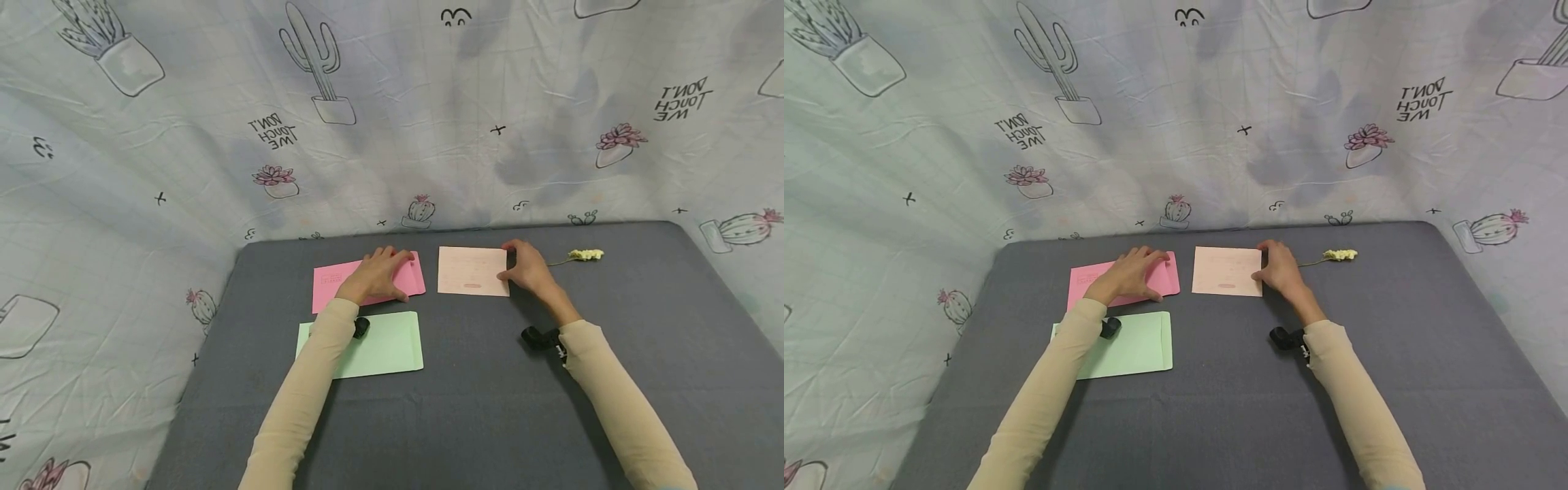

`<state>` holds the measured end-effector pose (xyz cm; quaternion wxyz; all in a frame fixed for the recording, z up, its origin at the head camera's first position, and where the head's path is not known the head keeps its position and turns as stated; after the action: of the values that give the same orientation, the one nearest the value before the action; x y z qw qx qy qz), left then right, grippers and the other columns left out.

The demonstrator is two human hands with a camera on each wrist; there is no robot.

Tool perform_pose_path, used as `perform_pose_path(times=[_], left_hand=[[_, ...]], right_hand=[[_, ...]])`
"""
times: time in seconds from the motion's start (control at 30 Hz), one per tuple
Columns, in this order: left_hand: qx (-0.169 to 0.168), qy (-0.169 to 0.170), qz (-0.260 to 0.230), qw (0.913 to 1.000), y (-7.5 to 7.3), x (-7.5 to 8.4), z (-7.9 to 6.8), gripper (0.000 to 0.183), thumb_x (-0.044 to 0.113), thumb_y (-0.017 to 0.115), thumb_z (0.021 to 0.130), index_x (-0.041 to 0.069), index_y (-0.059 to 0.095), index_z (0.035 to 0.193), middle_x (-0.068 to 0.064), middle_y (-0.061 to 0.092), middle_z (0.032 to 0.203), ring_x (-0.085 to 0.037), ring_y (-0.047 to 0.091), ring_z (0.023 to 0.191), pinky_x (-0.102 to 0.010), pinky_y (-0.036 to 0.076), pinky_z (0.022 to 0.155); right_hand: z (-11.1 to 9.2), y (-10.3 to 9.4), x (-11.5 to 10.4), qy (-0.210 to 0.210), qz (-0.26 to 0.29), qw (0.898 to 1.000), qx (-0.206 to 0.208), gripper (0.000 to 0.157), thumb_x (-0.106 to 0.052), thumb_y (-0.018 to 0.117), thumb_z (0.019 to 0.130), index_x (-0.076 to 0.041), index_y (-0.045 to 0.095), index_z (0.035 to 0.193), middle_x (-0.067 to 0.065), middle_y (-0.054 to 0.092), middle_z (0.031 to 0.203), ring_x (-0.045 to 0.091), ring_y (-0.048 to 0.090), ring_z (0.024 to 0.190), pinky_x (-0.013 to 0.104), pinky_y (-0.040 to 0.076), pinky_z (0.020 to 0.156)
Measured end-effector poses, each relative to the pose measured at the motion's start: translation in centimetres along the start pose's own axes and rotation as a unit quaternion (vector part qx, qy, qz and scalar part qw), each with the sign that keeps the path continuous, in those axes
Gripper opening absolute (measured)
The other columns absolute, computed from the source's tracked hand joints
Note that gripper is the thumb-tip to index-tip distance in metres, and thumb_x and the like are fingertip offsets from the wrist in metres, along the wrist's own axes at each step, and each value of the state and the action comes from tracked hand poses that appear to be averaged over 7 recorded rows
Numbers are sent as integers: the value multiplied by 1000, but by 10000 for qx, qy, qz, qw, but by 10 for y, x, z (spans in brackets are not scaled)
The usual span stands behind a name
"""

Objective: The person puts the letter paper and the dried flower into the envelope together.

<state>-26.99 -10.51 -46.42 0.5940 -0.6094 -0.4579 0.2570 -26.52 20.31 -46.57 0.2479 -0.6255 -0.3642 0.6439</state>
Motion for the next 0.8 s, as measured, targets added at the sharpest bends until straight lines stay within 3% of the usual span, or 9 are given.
perform_pose_path(times=[0.07, 0.23, 0.53, 0.7, 0.8], left_hand=[[12, 8, -5, 10000, -1, 0, 0, 90, 47, 85, 71, 25, 41, 146, -11, 45, 138, -31, 39, 130, -56, 31, 108], [32, 14, -2, 10000, -2, 0, 0, 89, 47, 86, 71, 25, 41, 145, -12, 46, 137, -31, 40, 129, -56, 32, 108], [6, -14, -3, 10000, -2, 1, 0, 90, 47, 85, 71, 25, 40, 146, -12, 45, 139, -32, 39, 129, -57, 30, 109], [27, -13, -14, 10000, -1, 0, 0, 90, 47, 85, 72, 25, 41, 146, -12, 45, 139, -31, 39, 130, -57, 30, 109], [33, 7, -31, 10000, 0, 1, -1, 89, 47, 85, 71, 26, 41, 146, -11, 46, 136, -31, 40, 128, -57, 30, 108]], right_hand=[[-3, 1, -1, -127, 10, 9997, 198, 62, 1, 76, 80, 14, 45, 132, 35, 52, 123, 48, 50, 114, 57, 39, 98], [-8, 4, -2, -299, 63, 9986, 443, 61, 4, 75, 81, 11, 44, 133, 31, 58, 108, 43, 57, 94, 54, 45, 82], [-12, 6, 1, -355, 465, 9956, 735, 58, 5, 71, 83, 7, 47, 136, 30, 58, 109, 41, 59, 96, 53, 48, 79], [-12, 4, 3, -241, 1067, 9903, 859, 57, 3, 67, 87, 6, 46, 140, 31, 59, 115, 43, 62, 100, 50, 52, 79], [-11, 4, 5, 54, 1635, 9844, 651, 54, -2, 64, 92, 6, 44, 141, 31, 60, 117, 36, 65, 99, 42, 55, 79]])
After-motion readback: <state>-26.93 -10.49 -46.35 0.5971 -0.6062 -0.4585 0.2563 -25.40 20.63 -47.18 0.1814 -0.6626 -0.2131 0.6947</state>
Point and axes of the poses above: each hand's wrist, its own z-axis towards the middle knuckle, its own y-axis out of the palm, x = y × z, the point moved 3 cm from there along z, towards the middle knuckle
